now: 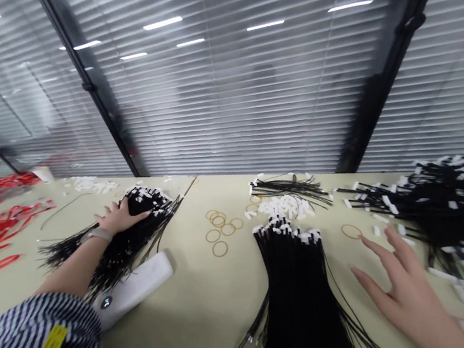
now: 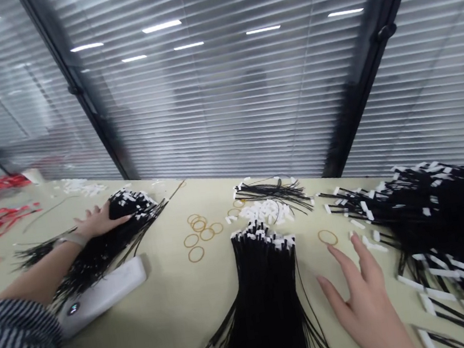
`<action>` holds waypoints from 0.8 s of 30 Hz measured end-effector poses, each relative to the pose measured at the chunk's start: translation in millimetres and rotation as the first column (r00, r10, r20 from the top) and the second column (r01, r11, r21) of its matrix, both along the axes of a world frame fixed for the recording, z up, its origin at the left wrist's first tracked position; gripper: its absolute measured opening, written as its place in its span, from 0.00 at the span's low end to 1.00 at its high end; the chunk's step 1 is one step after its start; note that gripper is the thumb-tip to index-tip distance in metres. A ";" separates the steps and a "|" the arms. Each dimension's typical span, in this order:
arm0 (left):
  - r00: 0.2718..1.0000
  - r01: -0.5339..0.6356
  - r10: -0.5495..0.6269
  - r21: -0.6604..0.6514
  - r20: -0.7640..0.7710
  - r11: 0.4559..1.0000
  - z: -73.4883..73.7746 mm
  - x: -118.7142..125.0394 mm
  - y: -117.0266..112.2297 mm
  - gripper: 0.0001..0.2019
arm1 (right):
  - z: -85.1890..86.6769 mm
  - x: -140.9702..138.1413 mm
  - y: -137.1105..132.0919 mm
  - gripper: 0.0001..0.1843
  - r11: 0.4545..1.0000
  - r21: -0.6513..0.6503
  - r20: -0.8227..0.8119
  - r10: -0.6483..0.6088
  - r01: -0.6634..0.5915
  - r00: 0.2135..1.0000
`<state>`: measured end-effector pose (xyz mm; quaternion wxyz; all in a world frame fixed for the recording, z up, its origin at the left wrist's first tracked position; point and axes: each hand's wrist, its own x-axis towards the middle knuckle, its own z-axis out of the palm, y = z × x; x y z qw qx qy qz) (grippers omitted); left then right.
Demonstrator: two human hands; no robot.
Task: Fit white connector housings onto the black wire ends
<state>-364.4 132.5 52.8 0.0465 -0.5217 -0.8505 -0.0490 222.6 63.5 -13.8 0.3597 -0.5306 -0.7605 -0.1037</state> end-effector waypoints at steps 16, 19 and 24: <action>0.979 0.178 -0.182 0.057 0.088 0.982 -25.8 73.6 52.9 0.15 | -8.8 -12.6 0.3 0.24 0.980 -0.198 0.001 -0.036 0.035 0.999; 0.971 0.118 -0.143 0.132 0.194 0.984 -25.4 75.7 60.3 0.15 | -7.6 -12.7 -2.4 0.23 0.975 -0.219 0.001 -0.032 0.031 0.999; 0.896 -0.011 -0.145 0.349 0.419 0.937 -2.4 62.4 56.0 0.15 | -4.1 -12.5 -3.9 0.22 0.970 -0.244 -0.007 -0.021 0.018 1.000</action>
